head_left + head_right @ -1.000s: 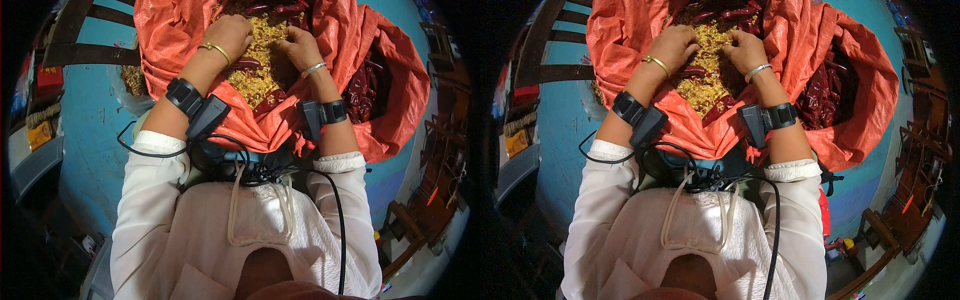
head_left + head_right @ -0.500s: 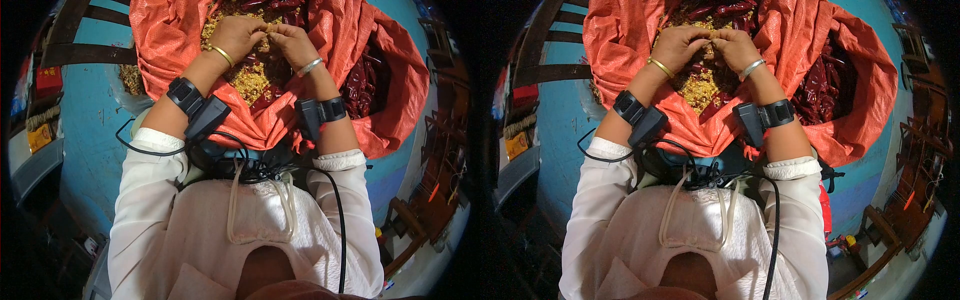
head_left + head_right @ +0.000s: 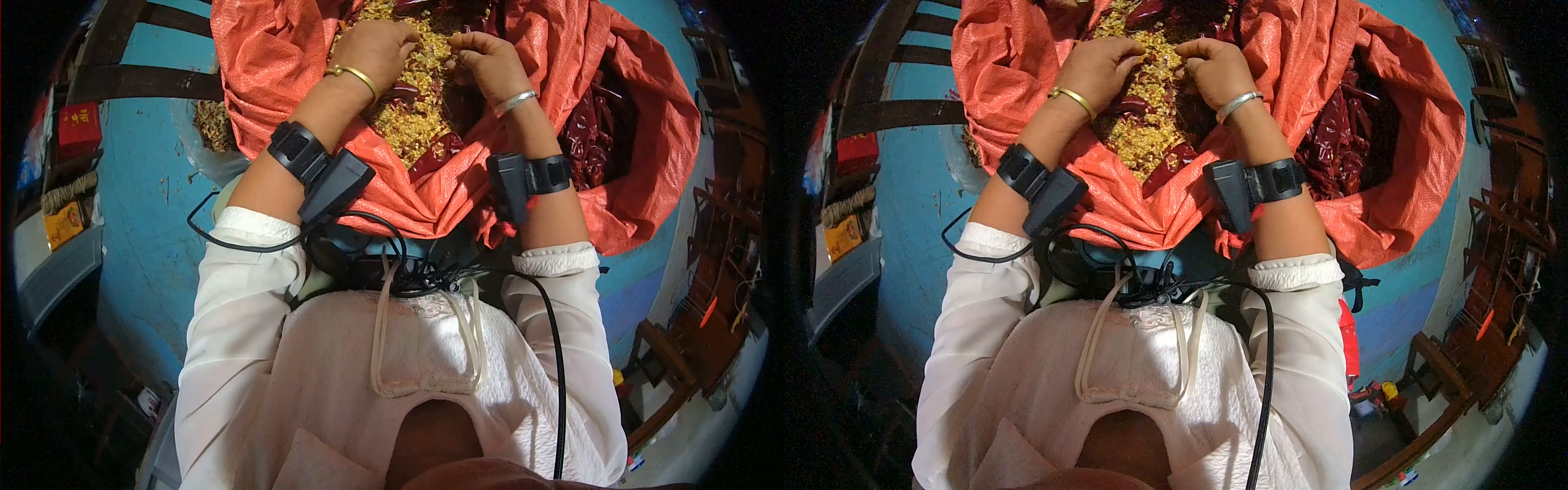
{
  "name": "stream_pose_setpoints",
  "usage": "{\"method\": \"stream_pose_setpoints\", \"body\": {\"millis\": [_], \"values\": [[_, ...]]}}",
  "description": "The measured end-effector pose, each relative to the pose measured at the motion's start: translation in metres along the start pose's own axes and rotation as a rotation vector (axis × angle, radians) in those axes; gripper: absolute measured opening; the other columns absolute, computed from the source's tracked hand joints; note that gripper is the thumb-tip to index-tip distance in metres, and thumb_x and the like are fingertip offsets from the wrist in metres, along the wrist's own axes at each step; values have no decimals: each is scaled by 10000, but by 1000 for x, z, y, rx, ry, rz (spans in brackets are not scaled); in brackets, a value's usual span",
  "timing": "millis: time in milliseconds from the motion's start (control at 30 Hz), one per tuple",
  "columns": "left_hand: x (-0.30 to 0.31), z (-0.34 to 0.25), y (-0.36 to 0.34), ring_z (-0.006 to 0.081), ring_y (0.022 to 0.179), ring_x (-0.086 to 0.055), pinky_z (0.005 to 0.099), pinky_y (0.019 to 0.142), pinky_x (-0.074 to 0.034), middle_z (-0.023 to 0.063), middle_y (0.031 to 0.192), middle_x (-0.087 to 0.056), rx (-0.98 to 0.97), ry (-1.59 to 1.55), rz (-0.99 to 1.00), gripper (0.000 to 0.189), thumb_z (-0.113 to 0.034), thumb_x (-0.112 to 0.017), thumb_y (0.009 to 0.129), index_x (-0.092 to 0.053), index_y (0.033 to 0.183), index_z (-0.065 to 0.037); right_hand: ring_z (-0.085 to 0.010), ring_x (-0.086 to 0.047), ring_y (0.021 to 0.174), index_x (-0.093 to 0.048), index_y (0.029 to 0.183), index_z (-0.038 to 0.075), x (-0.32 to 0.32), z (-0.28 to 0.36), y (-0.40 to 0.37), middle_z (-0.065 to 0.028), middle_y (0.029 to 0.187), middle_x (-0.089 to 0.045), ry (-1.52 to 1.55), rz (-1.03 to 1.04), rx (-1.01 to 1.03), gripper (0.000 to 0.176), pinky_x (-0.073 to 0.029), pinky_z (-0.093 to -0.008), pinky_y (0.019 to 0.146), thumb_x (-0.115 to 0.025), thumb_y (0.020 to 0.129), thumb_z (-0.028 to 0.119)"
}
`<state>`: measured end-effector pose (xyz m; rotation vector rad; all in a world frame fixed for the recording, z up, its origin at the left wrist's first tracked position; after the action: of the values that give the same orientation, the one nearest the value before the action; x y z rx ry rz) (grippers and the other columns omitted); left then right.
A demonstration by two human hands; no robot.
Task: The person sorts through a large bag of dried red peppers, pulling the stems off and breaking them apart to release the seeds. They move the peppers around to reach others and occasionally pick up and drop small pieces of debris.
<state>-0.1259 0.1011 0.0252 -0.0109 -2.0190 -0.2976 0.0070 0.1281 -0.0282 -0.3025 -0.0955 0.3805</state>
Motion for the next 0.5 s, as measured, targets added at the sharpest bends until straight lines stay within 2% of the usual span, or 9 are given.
{"method": "stream_pose_setpoints", "body": {"millis": [100, 167, 200, 233, 267, 300, 367, 433, 500], "values": [[-5, -7, -1, 277, 791, -561, 350, 698, -450, 105, 839, -591, -48, 4, 33, 178, -204, -561, 764, -606, 896, -95, -168, -602, 663, -587, 966, 42, 7, -15, 4, -69, 790, -596, -126, -61, -20, 201, -485, -273, 548, -493, 788, 44], [-10, -11, -2, 276, 817, -550, 348, 720, -443, 101, 869, -585, -71, -13, 58, 180, -200, -559, 763, -606, 901, -95, -259, -601, 734, -599, 949, 81, 12, 20, -3, -117, 851, -596, -715, -256, 499, 220, -489, -354, 623, -545, 735, 85], [-13, -20, -3, 275, 834, -540, 343, 739, -435, 94, 874, -579, -168, 19, 75, 174, -199, -559, 763, -608, 891, -92, -259, -601, 734, -599, 949, 81, 11, 25, -7, -117, 851, -596, -717, -256, 498, 220, -489, -354, 623, -545, 735, 85], [-17, -30, -5, 273, 850, -529, 339, 759, -428, 88, 880, -574, -266, 53, 90, 170, -198, -558, 762, -610, 881, -89, -288, -587, 768, -606, 933, 93, 6, 29, -11, -131, 875, -587, -895, -228, 468, 224, -478, -377, 665, -562, 715, 114], [-27, -28, -5, 271, 850, -511, 340, 777, -415, 84, 877, -563, -241, 89, 143, 130, -162, -559, 739, -612, 812, -69, -317, -573, 803, -612, 918, 105, 1, 30, -15, -145, 898, -578, -1072, -199, 436, 229, -466, -400, 706, -579, 694, 143], [-32, -25, -5, 271, 850, -511, 340, 777, -415, 84, 877, -563, -241, 88, 143, 130, -162, -559, 739, -612, 812, -69, -317, -573, 803, -612, 918, 105, 0, 31, -18, -145, 898, -578, -1073, -198, 435, 229, -466, -400, 706, -579, 694, 143], [-46, -11, -3, 273, 819, -513, 344, 760, -421, 83, 864, -560, -179, 236, 194, 84, -121, -561, 697, -613, 735, -69, -312, -576, 806, -624, 886, 117, -13, 11, -15, -140, 884, -580, -1327, 25, 292, 196, -464, -396, 706, -571, 705, 171], [-42, -13, -3, 276, 800, -513, 341, 757, -420, 85, 854, -565, -191, 209, 236, 73, -106, -557, 681, -614, 712, -74, -312, -579, 796, -633, 873, 129, -16, 14, -19, -138, 866, -585, -1314, 59, 341, 181, -465, -398, 705, -550, 719, 175], [-42, -15, -4, 280, 781, -513, 338, 753, -419, 87, 844, -570, -208, 182, 283, 67, -91, -554, 665, -615, 689, -79, -311, -579, 795, -633, 873, 130, -18, 6, -19, -130, 859, -585, -1223, 183, 277, 178, -469, -398, 692, -549, 721, 169]]}}
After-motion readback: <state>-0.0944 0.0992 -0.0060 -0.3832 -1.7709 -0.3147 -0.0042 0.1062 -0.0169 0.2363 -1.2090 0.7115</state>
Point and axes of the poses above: each hand's wrist, its own y-axis towards the middle knuckle, its own x-axis out of the back of the hand, z = x × y, the point moved 9 cm from there along y, towards the middle knuckle
